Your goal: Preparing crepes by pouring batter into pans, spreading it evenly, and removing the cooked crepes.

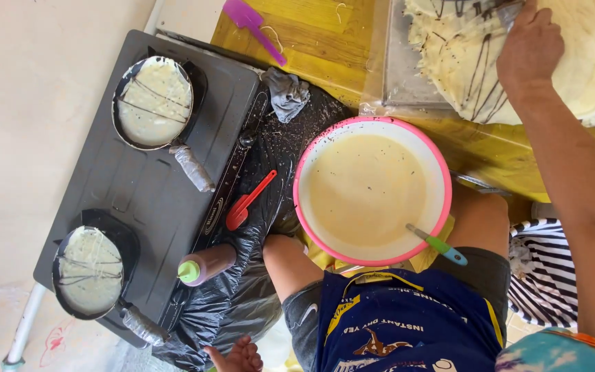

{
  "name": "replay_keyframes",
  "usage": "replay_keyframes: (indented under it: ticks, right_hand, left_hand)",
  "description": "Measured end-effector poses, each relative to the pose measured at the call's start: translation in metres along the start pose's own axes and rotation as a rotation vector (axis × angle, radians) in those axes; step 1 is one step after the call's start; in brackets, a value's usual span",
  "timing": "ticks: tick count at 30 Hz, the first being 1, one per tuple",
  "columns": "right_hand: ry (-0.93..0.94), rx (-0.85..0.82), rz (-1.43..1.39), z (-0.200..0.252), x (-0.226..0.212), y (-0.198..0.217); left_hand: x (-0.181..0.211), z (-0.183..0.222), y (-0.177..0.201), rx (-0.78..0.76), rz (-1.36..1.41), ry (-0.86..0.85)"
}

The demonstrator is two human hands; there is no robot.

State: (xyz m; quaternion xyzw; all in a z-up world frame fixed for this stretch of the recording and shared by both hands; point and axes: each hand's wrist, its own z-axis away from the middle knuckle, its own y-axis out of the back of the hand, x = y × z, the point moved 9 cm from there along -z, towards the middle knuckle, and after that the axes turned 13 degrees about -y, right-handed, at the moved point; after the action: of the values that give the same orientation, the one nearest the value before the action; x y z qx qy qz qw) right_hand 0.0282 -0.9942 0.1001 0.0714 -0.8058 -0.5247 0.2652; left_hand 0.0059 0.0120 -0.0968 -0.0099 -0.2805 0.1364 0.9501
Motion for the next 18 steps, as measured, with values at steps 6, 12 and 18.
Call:
replay_keyframes:
  ticks: [6,12,18]
  right_hand:
    - [0.034,0.343,-0.222,0.007,0.016,0.071]
    - [-0.093,-0.655,-1.39,0.107,-0.043,0.184]
    - [-0.181,-1.844,-2.054,0.36,-0.193,0.243]
  left_hand:
    - [0.008,0.069,-0.12,0.014,-0.184,-0.149]
    - [0.051,0.171,-0.38,-0.458,-0.506,-0.524]
    - [0.088,0.238,-0.458,-0.8,-0.333,-1.102]
